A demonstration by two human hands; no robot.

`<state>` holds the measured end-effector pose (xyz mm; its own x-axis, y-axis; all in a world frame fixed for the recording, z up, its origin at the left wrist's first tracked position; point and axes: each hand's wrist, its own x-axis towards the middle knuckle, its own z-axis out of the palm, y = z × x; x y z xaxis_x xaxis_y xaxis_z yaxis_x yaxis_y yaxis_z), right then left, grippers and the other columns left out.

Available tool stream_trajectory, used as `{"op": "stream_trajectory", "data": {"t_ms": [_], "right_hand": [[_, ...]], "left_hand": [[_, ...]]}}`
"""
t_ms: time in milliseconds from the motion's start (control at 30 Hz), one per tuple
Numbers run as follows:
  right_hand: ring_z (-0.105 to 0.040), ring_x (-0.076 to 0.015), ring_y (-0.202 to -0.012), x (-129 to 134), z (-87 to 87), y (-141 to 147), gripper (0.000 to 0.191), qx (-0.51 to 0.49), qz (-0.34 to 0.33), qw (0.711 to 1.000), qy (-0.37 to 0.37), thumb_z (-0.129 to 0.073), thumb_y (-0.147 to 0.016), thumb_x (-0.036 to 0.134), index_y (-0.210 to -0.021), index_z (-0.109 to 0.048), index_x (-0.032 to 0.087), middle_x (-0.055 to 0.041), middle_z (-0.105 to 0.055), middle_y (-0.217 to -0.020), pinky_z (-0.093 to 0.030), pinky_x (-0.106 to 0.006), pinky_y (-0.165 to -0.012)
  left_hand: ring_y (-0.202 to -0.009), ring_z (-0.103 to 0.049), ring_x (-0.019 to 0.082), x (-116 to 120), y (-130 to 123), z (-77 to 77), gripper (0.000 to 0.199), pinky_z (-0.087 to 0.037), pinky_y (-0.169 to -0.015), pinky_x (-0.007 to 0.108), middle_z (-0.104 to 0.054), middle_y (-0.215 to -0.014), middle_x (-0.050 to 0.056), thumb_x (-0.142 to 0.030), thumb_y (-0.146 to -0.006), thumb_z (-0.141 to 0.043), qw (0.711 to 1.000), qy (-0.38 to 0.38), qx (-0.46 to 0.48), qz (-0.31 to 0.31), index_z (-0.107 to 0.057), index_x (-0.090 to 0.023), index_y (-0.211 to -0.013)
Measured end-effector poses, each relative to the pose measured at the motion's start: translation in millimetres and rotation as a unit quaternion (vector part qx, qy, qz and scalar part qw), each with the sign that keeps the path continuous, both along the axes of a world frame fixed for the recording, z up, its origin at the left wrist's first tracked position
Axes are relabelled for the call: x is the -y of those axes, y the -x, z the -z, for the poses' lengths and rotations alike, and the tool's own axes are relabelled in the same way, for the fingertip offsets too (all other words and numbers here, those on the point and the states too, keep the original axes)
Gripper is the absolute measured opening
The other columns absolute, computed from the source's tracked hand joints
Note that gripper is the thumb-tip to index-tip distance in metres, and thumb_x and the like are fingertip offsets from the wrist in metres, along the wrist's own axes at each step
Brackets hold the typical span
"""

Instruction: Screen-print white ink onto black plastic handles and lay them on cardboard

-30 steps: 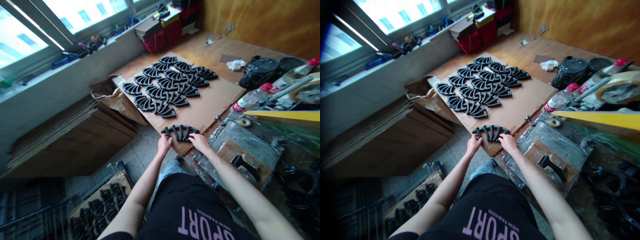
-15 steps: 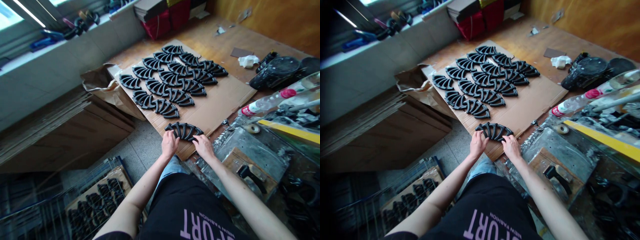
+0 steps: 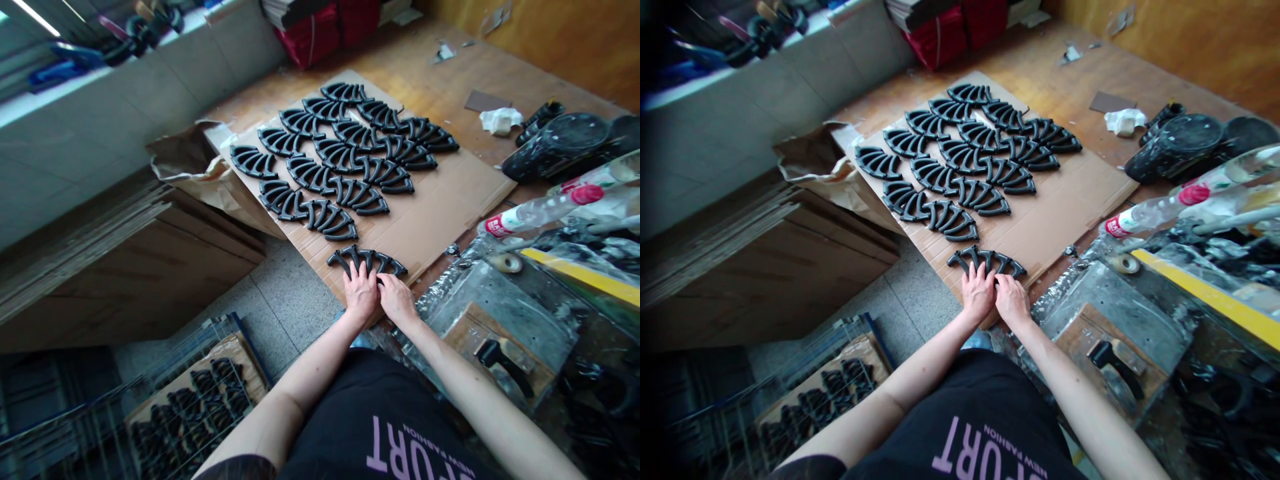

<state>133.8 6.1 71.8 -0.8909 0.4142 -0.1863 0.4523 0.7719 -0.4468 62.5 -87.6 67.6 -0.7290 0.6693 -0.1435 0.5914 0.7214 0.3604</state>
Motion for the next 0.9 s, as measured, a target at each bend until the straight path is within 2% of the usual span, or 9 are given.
{"op": "stream_trajectory", "data": {"t_ms": [167, 367, 433, 500, 600, 667, 733, 833, 900], "right_hand": [[-0.064, -0.0237, -0.103, 0, -6.6, -2, 0.031, -0.038, 0.003, 0.998, 0.04, -0.046, -0.092, 0.017, -0.12, -0.059, 0.018, -0.0115, -0.065, -0.118, -0.051, -0.037, -0.09], [-0.062, -0.0212, -0.113, 1, -25.2, -14, 0.034, -0.14, 0.008, 0.989, 0.039, -0.047, -0.093, 0.016, -0.125, -0.058, 0.021, -0.0088, -0.063, -0.124, -0.051, -0.038, -0.099], [-0.058, -0.0211, -0.119, -3, -33.6, -15, 0.035, -0.181, 0.026, 0.983, 0.014, -0.046, -0.095, 0.017, -0.128, -0.056, 0.021, -0.0093, -0.059, -0.131, -0.049, -0.039, -0.102], [-0.055, -0.021, -0.124, -9, -38.5, -13, 0.038, -0.208, 0.051, 0.977, -0.009, -0.044, -0.096, 0.017, -0.132, -0.054, 0.021, -0.01, -0.057, -0.135, -0.048, -0.039, -0.105], [-0.055, -0.022, -0.125, -16, -31.8, -5, 0.041, -0.191, 0.099, 0.976, -0.028, -0.043, -0.094, 0.013, -0.133, -0.054, 0.02, -0.0119, -0.056, -0.136, -0.048, -0.04, -0.105], [-0.052, -0.0234, -0.128, -16, -17.3, 2, 0.045, -0.142, 0.108, 0.984, -0.025, -0.045, -0.091, 0.01, -0.135, -0.054, 0.018, -0.0136, -0.053, -0.14, -0.048, -0.041, -0.106], [-0.047, -0.0269, -0.133, -15, 1.6, 11, 0.05, -0.069, 0.085, 0.994, -0.004, -0.053, -0.086, 0.01, -0.136, -0.053, 0.016, -0.0157, -0.05, -0.144, -0.043, -0.045, -0.11], [-0.035, -0.0345, -0.14, -12, 27.8, 19, 0.061, 0.039, 0.053, 0.997, 0.034, -0.068, -0.079, 0.017, -0.138, -0.052, 0.013, -0.0184, -0.043, -0.149, -0.033, -0.054, -0.114], [-0.029, -0.0365, -0.143, -13, 40.3, 18, 0.071, 0.071, 0.038, 0.995, 0.055, -0.072, -0.077, 0.026, -0.142, -0.048, 0.014, -0.0181, -0.035, -0.153, -0.03, -0.056, -0.115]], "left_hand": [[-0.138, -0.034, 0.037, 3, 7, -8.9, 0.038, -0.035, -0.107, 0.055, -0.05, -0.143, 0.012, -0.023, -0.087, -0.051, 1.0, 0.002, 0.014, 0.022, -0.064, -0.022, -0.122], [-0.135, -0.041, 0.034, 14, 16, -36.6, 0.047, -0.038, -0.108, 0.048, -0.055, -0.14, 0.009, -0.035, -0.077, -0.068, 0.999, 0.019, -0.001, 0.031, -0.066, -0.025, -0.123], [-0.134, -0.042, 0.034, 6, 28, -47.3, 0.046, -0.039, -0.107, 0.046, -0.057, -0.138, 0.008, -0.039, -0.077, -0.069, 0.999, 0.007, -0.027, 0.03, -0.067, -0.026, -0.121], [-0.135, -0.042, 0.034, -13, 47, -56.7, 0.045, -0.04, -0.107, 0.045, -0.057, -0.137, 0.009, -0.041, -0.078, -0.069, 0.997, -0.011, -0.057, 0.044, -0.067, -0.025, -0.121], [-0.134, -0.041, 0.035, -67, 84, -65.3, 0.046, -0.039, -0.107, 0.047, -0.057, -0.138, 0.009, -0.044, -0.077, -0.069, 0.993, -0.034, -0.087, 0.075, -0.068, -0.025, -0.119], [-0.134, -0.041, 0.036, -117, 108, -67.1, 0.045, -0.039, -0.105, 0.049, -0.057, -0.137, 0.009, -0.046, -0.077, -0.069, 0.989, -0.045, -0.094, 0.104, -0.069, -0.025, -0.117], [-0.133, -0.039, 0.036, -173, 126, -66.7, 0.041, -0.039, -0.103, 0.05, -0.057, -0.135, 0.009, -0.047, -0.077, -0.068, 0.983, -0.058, -0.098, 0.142, -0.07, -0.026, -0.112], [-0.128, -0.041, 0.035, -257, 137, -63.7, 0.037, -0.038, -0.101, 0.051, -0.06, -0.128, 0.01, -0.049, -0.078, -0.066, 0.971, -0.072, -0.098, 0.205, -0.073, -0.024, -0.105], [-0.125, -0.042, 0.035, -307, 137, -60.5, 0.037, -0.037, -0.1, 0.051, -0.06, -0.126, 0.012, -0.049, -0.077, -0.066, 0.964, -0.067, -0.085, 0.241, -0.074, -0.022, -0.101]]}}
